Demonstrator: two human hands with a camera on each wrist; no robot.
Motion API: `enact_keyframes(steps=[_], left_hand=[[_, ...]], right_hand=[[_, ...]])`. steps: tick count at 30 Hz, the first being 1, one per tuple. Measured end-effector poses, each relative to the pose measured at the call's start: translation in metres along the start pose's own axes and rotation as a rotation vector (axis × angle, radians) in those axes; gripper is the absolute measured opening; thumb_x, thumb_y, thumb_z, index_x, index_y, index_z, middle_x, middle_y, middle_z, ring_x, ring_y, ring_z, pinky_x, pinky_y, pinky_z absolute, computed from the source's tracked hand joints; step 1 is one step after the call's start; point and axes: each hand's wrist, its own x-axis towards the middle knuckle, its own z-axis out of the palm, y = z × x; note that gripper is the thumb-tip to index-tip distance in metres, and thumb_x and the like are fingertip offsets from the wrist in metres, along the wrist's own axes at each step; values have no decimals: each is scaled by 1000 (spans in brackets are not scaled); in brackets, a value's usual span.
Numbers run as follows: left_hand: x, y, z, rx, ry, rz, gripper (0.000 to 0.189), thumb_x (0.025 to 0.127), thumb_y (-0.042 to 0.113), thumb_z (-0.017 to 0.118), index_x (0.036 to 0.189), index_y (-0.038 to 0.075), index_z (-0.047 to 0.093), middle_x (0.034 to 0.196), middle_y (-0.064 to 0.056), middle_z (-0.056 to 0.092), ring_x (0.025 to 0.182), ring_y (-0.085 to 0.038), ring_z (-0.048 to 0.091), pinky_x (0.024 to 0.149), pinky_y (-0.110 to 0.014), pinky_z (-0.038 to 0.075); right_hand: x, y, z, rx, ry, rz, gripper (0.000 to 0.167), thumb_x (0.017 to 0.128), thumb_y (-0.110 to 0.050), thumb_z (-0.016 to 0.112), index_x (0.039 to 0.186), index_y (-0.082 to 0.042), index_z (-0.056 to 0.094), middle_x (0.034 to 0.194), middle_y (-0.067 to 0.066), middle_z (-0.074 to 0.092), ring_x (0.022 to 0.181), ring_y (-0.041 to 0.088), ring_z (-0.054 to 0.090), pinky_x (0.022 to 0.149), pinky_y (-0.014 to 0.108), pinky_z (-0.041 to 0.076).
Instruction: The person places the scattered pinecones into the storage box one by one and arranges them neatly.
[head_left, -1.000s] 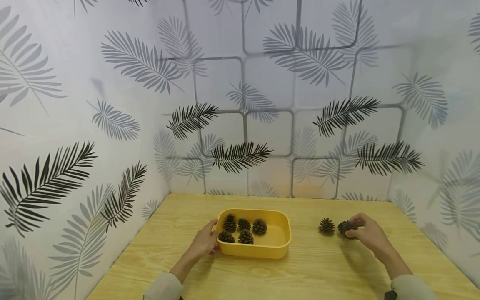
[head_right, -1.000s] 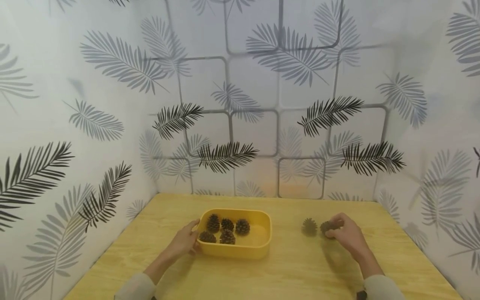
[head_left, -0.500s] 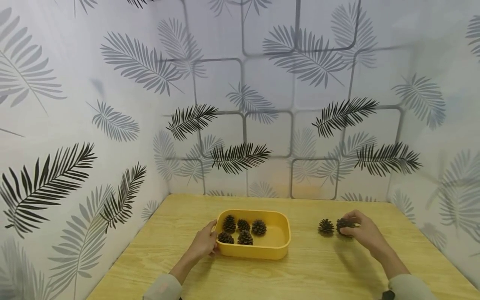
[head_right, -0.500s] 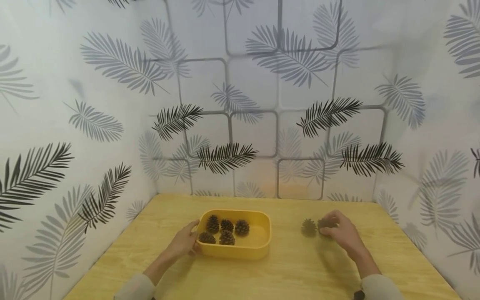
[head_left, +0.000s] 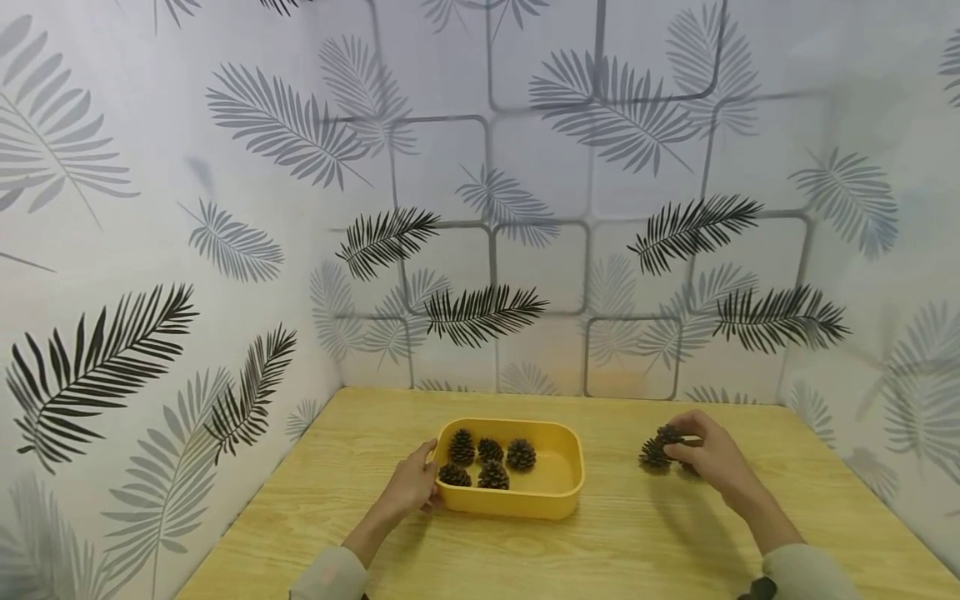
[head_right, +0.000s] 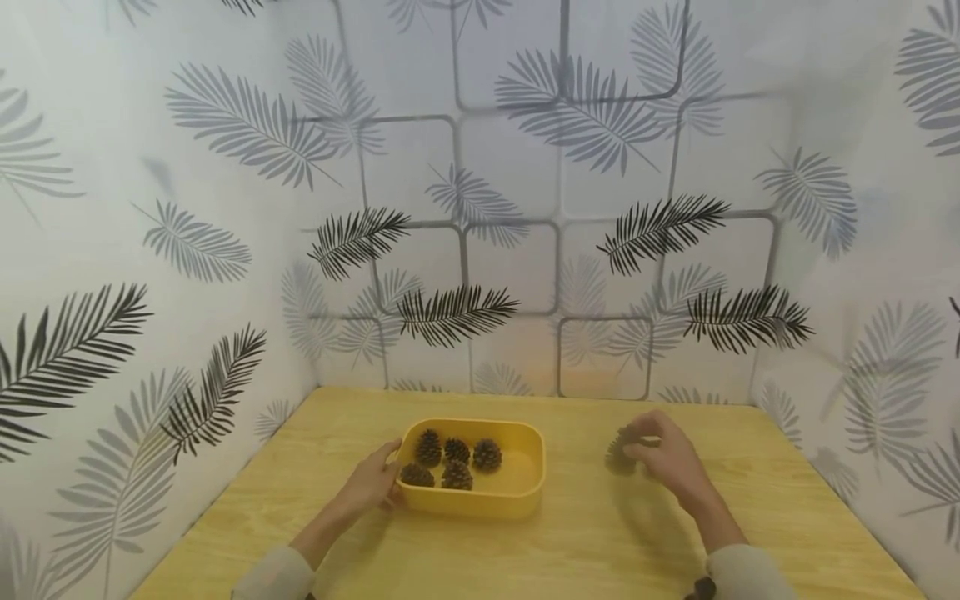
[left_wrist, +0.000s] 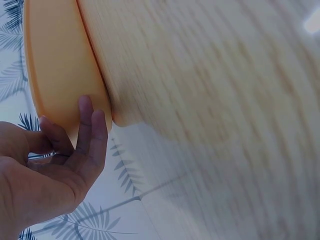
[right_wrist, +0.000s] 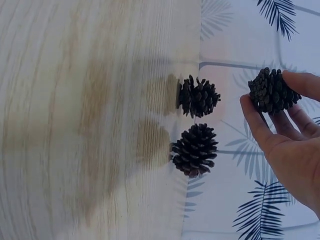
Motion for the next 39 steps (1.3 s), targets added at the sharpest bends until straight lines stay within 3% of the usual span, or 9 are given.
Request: enact_keyframes(steps=[9, 22, 27, 31, 36, 39], left_hand=[[-2, 1, -1, -4, 4, 7, 51, 113, 6, 38, 161, -7, 26, 67, -14, 56, 61, -31, 71, 55, -41, 61], [0, -1, 0, -1, 1, -5, 52, 113, 6, 36, 162, -6, 25, 70, -18, 59, 62, -30, 71, 56, -39, 61], [0, 0, -1, 3, -3, -6, 51, 113, 6, 36, 162, -5, 25, 71, -17, 59, 61, -28, 70, 56, -39, 61], [0, 0, -1, 5, -5, -11, 51, 113, 6, 36, 162, -5, 25, 71, -18, 60, 61, -29, 70, 56, -41, 61], [0, -1, -1, 6, -5, -6, 51, 113, 5, 36, 162, -6, 25, 70, -19, 60, 61, -30, 70, 56, -41, 61], [1, -1, -2, 9, 0, -3, 51, 113, 5, 36, 162, -6, 26, 69, -19, 60, 61, -30, 70, 55, -40, 61]], right_hand=[[1, -13, 15, 42, -15, -67, 44, 104, -12, 64, 144, -2, 50, 141, 33, 53, 122, 51, 57, 89, 55, 56], [10, -29, 31, 102, -42, -102, 40, 105, -13, 63, 142, -3, 51, 141, 31, 53, 123, 48, 58, 82, 36, 58], [13, -32, 36, 156, -52, -93, 42, 105, -14, 64, 144, -4, 49, 142, 31, 52, 122, 46, 58, 72, 34, 60], [16, -36, 41, 154, -53, -101, 43, 105, -17, 65, 144, -5, 50, 143, 29, 52, 124, 46, 58, 72, 33, 58], [19, -42, 47, 133, -53, -141, 41, 105, -16, 65, 142, -6, 52, 142, 28, 55, 122, 45, 59, 82, 41, 57], [22, -46, 51, 121, -45, -162, 38, 104, -15, 65, 140, -6, 54, 140, 27, 57, 121, 44, 61, 94, 49, 56]])
